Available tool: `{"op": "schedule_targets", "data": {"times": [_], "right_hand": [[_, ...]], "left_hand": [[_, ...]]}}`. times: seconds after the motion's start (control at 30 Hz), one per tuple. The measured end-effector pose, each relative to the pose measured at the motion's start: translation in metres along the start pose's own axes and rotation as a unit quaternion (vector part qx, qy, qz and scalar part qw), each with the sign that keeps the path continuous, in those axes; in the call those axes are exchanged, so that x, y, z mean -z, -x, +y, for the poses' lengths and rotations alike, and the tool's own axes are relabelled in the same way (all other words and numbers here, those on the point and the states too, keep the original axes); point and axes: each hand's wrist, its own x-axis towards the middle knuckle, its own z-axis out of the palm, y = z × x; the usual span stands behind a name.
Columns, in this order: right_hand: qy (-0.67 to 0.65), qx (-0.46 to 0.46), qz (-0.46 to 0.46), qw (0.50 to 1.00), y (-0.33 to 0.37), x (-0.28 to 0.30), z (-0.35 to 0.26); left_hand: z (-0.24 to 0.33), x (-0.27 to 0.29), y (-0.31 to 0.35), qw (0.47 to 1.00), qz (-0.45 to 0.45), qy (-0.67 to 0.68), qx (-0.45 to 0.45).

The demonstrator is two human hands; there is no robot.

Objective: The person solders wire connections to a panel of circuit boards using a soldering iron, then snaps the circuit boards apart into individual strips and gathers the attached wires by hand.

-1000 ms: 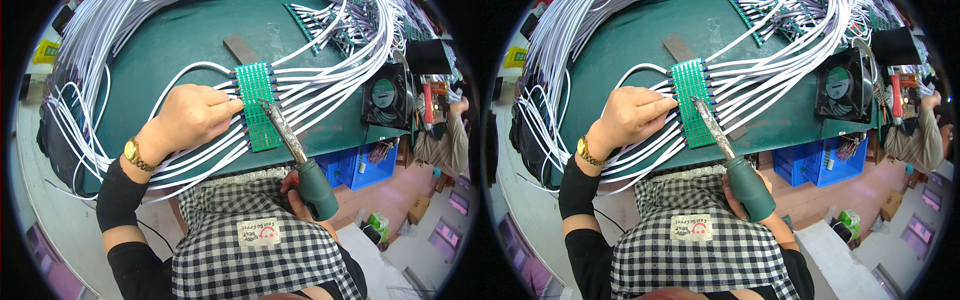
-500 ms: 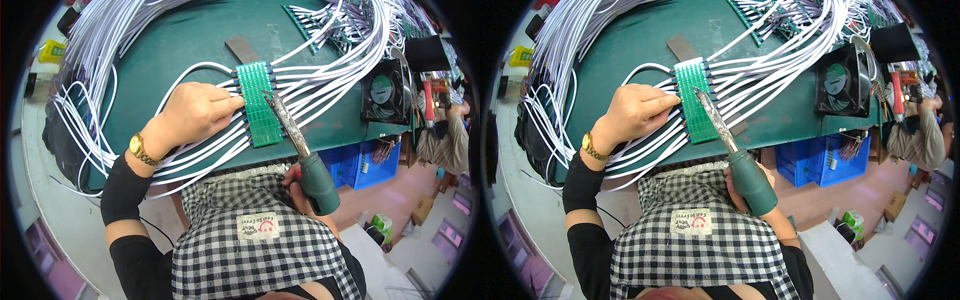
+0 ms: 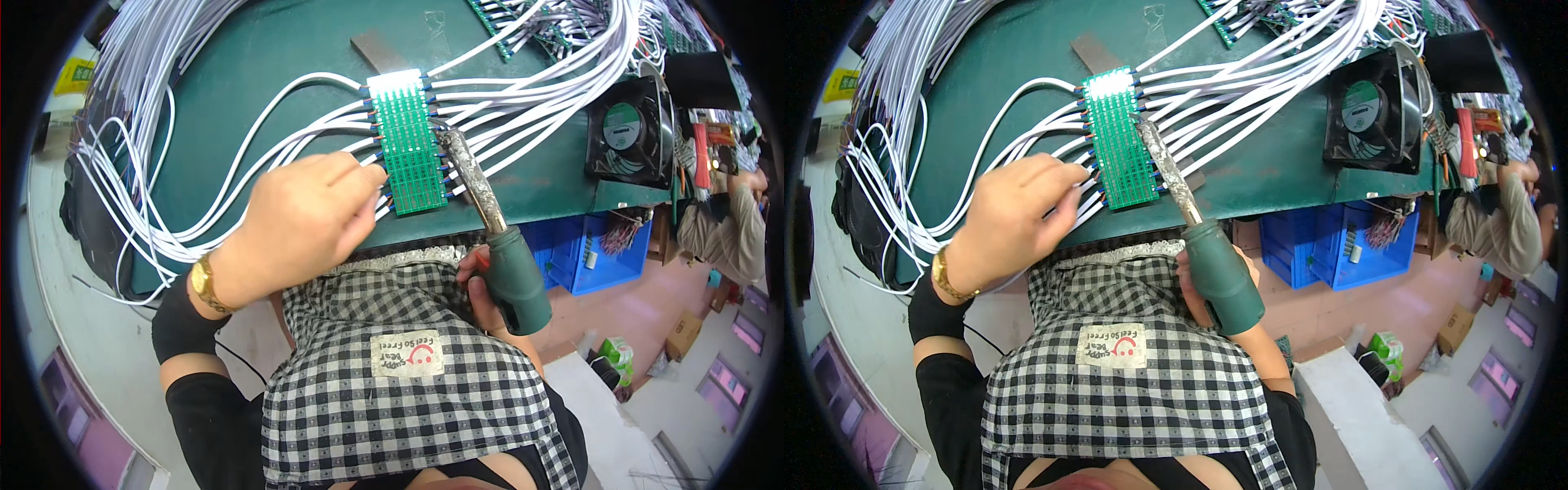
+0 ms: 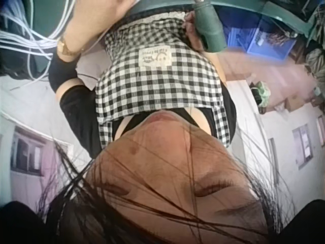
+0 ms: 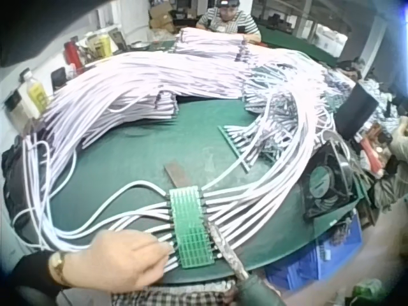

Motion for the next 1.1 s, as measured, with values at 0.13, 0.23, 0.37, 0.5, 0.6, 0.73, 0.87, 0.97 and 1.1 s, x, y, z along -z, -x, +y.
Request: {"op": "schedule_targets", "data": {"times": [0.13,0.23,0.37,0.5,0.6,0.73,0.87,0.97,1.1], "right_hand": [[0.018,-0.015,-0.009,1.0,0.0,-0.001,-0.002],[-0.001,-0.028,-0.004,1.0,-0.002,-0.003,-0.007],[-0.002,-0.029,-0.003,1.0,-0.001,-0.003,-0.007],[0.036,-0.012,-0.034,0.999,-0.004,0.0,-0.01],[0.04,0.01,-0.023,0.999,0.0,0.0,-0.004],[-0.055,-0.057,-0.069,0.994,0.003,0.004,-0.01],[-0.054,-0.059,-0.062,0.995,0.004,0.004,-0.007],[-0.063,-0.082,-0.06,0.993,0.004,0.003,-0.014],[-0.077,-0.069,-0.051,0.993,0.001,0.0,-0.023]], "left_hand": [[0.004,-0.022,0.01,0.999,0.026,-0.009,0.04],[0.007,-0.027,0.011,0.998,0.032,-0.004,0.055],[0.002,-0.03,0.013,0.999,0.028,-0.005,0.028],[-0.004,-0.029,0.015,0.999,0.031,-0.001,-0.008],[0.002,-0.028,0.019,0.999,0.046,-0.015,0.012],[0.015,-0.029,0.032,0.998,0.047,0.003,0.043],[0.029,-0.036,0.033,0.996,0.028,-0.047,0.077],[0.041,-0.045,0.032,0.989,0.039,-0.105,0.095],[0.039,-0.048,0.034,0.983,0.054,-0.138,0.106]]}}
